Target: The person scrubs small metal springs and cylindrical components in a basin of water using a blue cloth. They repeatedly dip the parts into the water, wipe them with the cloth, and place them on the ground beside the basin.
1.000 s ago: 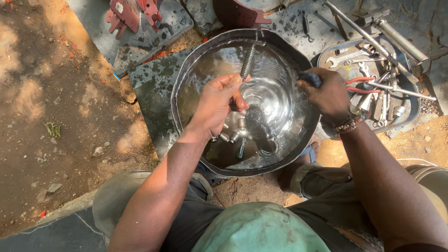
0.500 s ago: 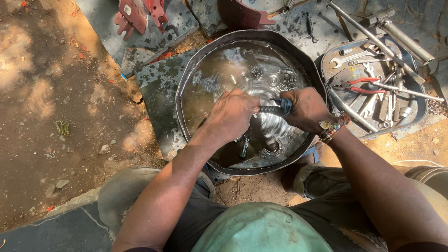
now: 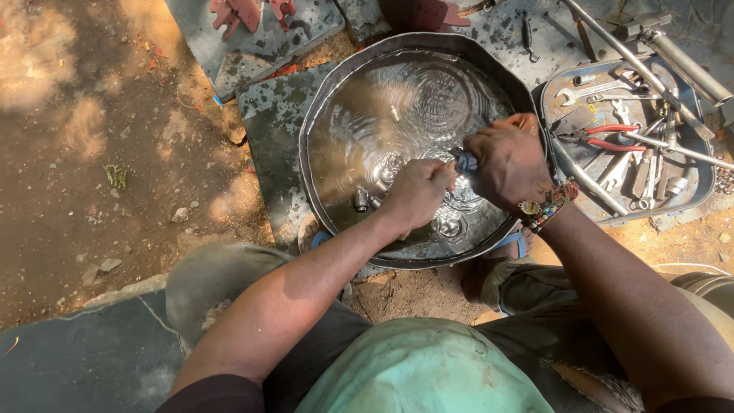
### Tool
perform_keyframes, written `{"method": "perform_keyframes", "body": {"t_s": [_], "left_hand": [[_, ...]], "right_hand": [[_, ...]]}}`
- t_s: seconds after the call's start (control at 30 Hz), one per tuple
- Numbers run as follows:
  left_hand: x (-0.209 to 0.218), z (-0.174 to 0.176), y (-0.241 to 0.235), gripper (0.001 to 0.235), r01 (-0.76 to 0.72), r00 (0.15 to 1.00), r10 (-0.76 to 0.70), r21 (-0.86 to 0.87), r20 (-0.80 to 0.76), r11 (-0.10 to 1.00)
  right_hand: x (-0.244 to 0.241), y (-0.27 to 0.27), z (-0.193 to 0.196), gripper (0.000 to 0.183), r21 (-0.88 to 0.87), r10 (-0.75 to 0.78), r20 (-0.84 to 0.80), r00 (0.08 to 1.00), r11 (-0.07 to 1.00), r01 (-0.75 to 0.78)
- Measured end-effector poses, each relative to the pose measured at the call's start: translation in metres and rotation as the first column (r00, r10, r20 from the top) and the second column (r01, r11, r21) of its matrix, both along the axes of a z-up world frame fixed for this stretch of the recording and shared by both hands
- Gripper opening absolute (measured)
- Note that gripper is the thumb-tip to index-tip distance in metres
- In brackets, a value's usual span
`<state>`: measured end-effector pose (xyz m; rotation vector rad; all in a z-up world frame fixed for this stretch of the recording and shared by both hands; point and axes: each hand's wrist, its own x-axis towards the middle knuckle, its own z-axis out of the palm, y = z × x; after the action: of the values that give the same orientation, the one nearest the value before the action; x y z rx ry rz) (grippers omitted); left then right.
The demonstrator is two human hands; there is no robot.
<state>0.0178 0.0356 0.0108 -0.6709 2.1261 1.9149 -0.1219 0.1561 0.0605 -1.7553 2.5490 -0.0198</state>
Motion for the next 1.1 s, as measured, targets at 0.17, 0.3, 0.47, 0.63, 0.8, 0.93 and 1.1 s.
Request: {"method": "perform_keyframes", "body": {"t_s": [0.17, 0.3, 0.47, 0.63, 0.8, 0.93, 1.1], "left_hand": [[-0.019, 0.025, 0.001, 0.028, -0.278, 0.946, 0.313, 0.707, 0.084, 0.65], [-0.013, 0.059, -0.03, 0.041, -0.151, 0.971, 0.13, -0.089, -0.2, 0.985], [0.049, 0.109, -0.05, 0.027, -0.113, 0.968, -0.072, -0.672, -0.242, 0.732], [0.094, 0.158, -0.042, 0.024, -0.161, 0.948, -0.188, -0.898, -0.255, 0.409], [0.087, 0.179, -0.051, 0.018, -0.018, 0.977, -0.164, -0.826, -0.133, 0.563], [0.062, 0.163, -0.075, 0.022, 0.116, 0.981, -0.183, -0.576, -0.059, 0.809], [0.037, 0.085, -0.14, 0.027, 0.17, 0.984, -0.175, -0.198, -0.01, 0.965]], "right_hand": [[-0.004, 0.009, 0.016, 0.018, -0.506, 0.05, -0.137, 0.989, 0.855, -0.113], [-0.01, 0.017, 0.029, 0.012, -0.7, 0.094, -0.099, 0.991, 0.701, -0.137], [0.003, 0.002, 0.05, 0.011, -0.571, 0.211, 0.024, 0.977, 0.806, -0.159], [0.028, 0.007, 0.068, 0.019, -0.448, 0.223, 0.453, 0.863, 0.894, 0.004], [0.021, 0.023, 0.069, 0.018, -0.35, 0.125, 0.627, 0.769, 0.927, 0.134], [0.018, 0.025, 0.055, 0.02, -0.37, 0.123, 0.745, 0.656, 0.894, 0.252], [0.02, 0.025, 0.015, 0.027, -0.626, 0.11, 0.193, 0.975, 0.779, 0.036]]}}
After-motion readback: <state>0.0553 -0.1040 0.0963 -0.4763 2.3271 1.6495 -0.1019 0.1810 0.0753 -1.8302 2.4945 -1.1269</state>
